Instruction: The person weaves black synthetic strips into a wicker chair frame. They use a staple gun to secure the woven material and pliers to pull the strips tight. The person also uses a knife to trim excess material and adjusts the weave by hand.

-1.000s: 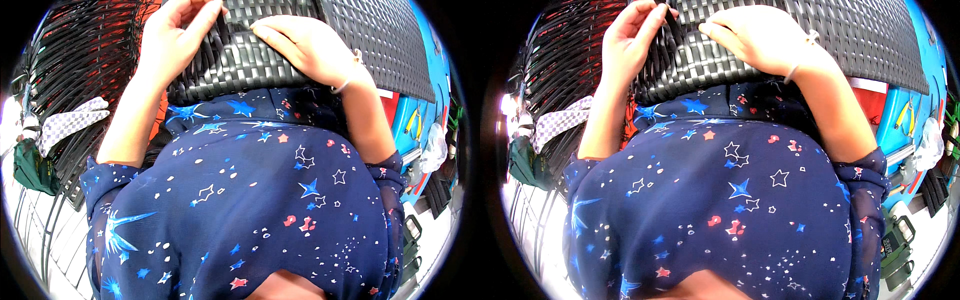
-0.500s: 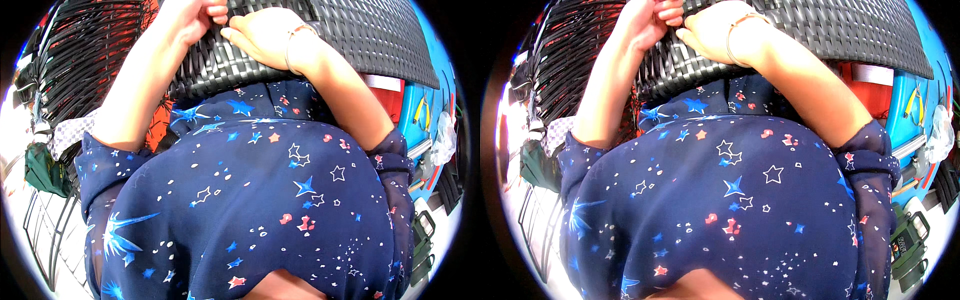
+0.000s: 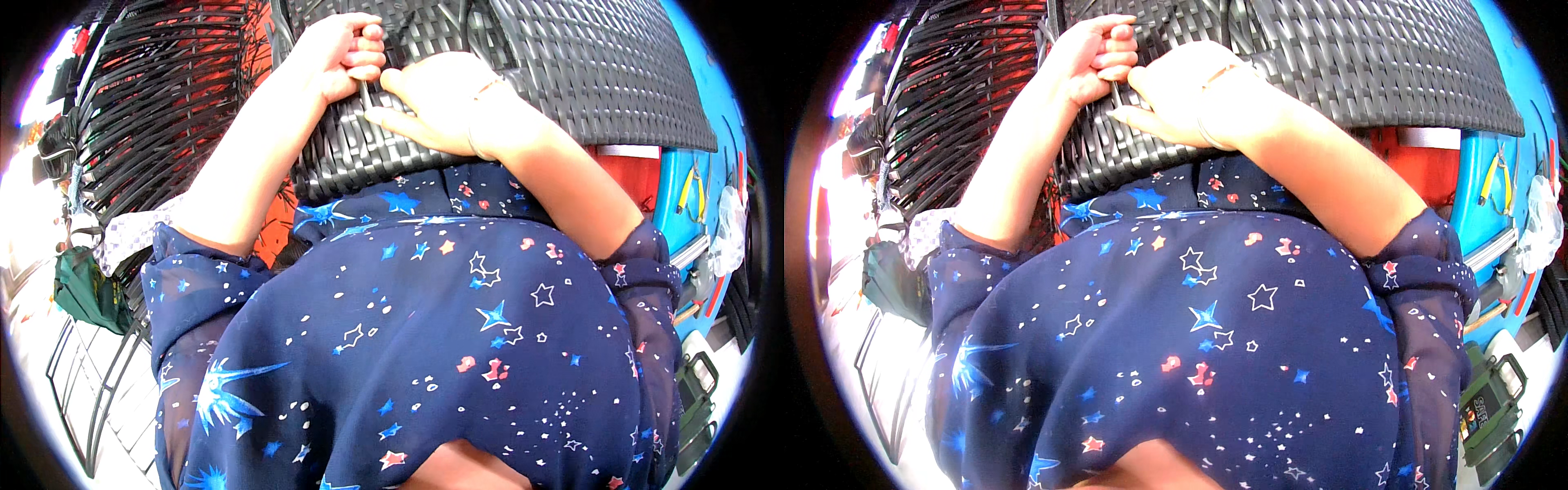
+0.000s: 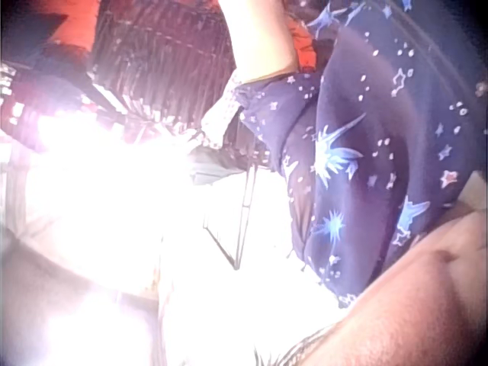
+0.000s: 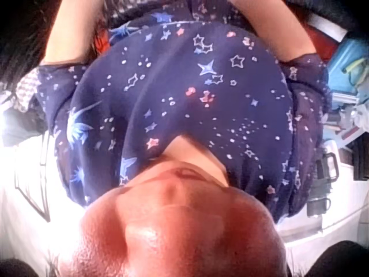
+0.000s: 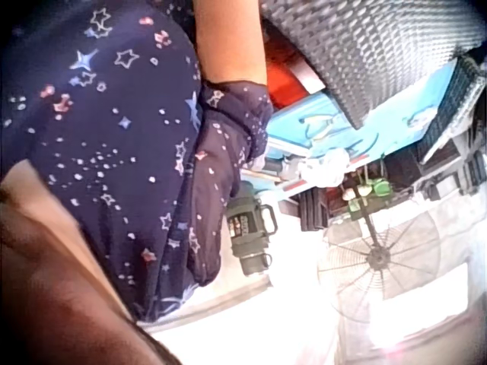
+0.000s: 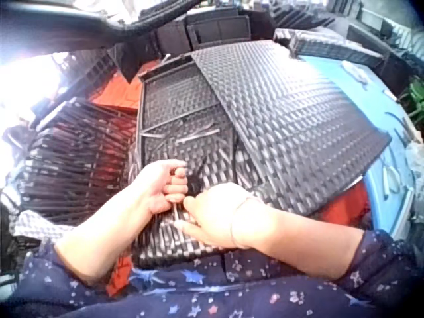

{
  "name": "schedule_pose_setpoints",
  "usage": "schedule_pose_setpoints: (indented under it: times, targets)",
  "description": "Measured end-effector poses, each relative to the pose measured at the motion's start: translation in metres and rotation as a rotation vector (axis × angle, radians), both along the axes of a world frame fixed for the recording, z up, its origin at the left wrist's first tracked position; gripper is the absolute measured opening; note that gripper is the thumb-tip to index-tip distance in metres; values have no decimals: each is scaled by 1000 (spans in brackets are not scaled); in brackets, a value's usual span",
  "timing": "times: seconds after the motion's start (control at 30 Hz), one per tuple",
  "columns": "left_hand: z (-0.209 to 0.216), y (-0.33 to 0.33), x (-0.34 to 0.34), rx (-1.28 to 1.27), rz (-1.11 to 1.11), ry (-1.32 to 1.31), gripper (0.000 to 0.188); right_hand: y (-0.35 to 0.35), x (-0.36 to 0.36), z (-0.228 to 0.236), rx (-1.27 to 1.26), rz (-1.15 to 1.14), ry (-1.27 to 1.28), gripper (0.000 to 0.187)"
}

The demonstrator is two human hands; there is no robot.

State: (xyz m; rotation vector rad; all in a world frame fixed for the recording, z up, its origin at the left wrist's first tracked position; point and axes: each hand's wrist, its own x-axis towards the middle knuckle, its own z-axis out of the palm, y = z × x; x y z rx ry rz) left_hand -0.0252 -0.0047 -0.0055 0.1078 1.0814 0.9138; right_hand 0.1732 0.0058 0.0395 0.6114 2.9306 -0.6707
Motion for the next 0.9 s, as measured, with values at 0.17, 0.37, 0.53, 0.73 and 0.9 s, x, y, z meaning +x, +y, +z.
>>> schedule_pose_setpoints:
  times: [0.17,0.37,0.53,0.73,0.9]
  targets:
    - [27,-23,-5,225,-252,577,52,0,1,7,-80,-30,-33,52]
    - [53,-50,-14,453,-695,1490,50,0,0,6,-41,-28,86,50]
    - [66,-69,1,606,-525,1841,51,1,-2,5,-63,-36,32,49]
    - [68,-75,0,625,-444,1808,43,0,-2,3,-54,-38,38,50]
    - [60,-81,-3,567,-400,1722,44,-1,-1,1,-56,-41,26,51]
